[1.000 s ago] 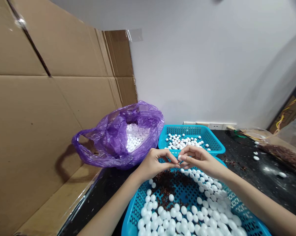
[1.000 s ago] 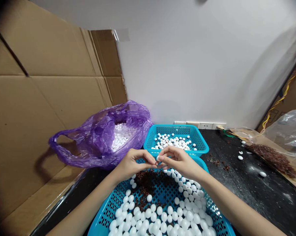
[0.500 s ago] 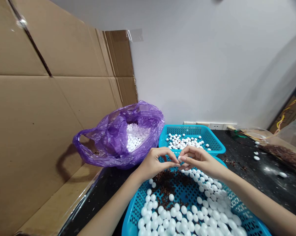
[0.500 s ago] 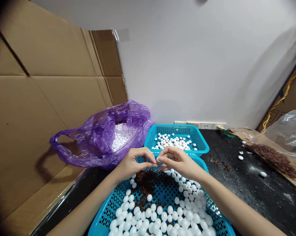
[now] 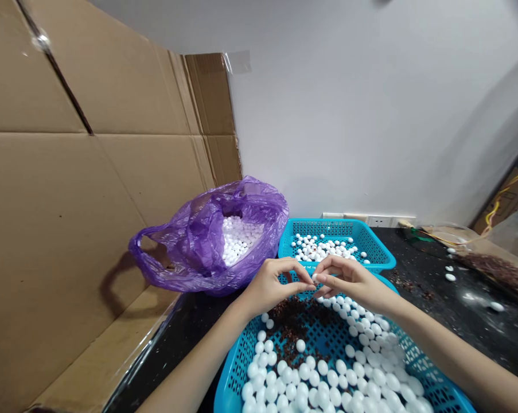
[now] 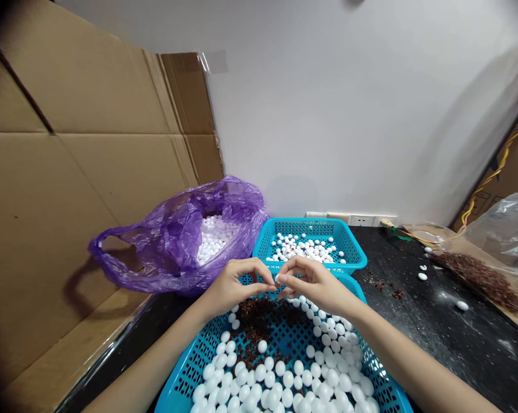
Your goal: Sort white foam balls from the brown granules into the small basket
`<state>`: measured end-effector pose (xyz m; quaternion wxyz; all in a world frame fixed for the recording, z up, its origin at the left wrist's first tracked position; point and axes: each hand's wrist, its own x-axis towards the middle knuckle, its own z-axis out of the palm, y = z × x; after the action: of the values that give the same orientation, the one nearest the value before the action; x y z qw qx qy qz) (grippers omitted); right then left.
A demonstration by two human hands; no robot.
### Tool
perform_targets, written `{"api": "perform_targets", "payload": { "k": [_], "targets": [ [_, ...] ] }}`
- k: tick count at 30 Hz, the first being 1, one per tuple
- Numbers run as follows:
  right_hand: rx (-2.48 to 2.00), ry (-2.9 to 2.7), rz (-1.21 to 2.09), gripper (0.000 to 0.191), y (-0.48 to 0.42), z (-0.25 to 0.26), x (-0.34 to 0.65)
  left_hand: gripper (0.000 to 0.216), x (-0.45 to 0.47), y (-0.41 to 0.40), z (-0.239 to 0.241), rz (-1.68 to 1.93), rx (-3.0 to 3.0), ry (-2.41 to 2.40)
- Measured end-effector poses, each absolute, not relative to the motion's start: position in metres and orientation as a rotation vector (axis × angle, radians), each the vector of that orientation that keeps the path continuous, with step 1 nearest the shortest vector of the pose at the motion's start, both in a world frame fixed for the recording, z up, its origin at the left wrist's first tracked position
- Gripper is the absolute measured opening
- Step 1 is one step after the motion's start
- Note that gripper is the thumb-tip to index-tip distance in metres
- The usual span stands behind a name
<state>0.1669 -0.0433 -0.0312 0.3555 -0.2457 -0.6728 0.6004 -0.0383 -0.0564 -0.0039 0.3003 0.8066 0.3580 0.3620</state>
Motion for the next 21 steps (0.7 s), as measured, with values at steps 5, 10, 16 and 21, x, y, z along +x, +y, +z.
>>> {"api": "perform_targets", "payload": {
  "k": [5, 10, 16, 21],
  "targets": [
    [-0.647, -1.75, 1.526, 0.021, -0.0442, -0.0296, 0.1666, 0.01, -0.0385, -0.0557, -0.0035, 0.944, 2.152, 0.969],
    [-0.64, -1.733, 1.519, 0.021, -0.044, -0.0304, 0.1666, 0.01, -0.0389, -0.0573, -0.0026, 0.921, 2.127, 1.004],
    [-0.646, -1.759, 1.497, 0.02, -0.0459, -0.0287, 0.1669, 0.01, -0.0387, -0.057, -0.0049, 0.918, 2.083, 0.988],
    [-0.644, -1.76, 1.509, 0.023, -0.0472, -0.028, 0.1658, 0.01, -0.0391, -0.0566, -0.0061, 0.913, 2.051, 0.992]
  ]
}}
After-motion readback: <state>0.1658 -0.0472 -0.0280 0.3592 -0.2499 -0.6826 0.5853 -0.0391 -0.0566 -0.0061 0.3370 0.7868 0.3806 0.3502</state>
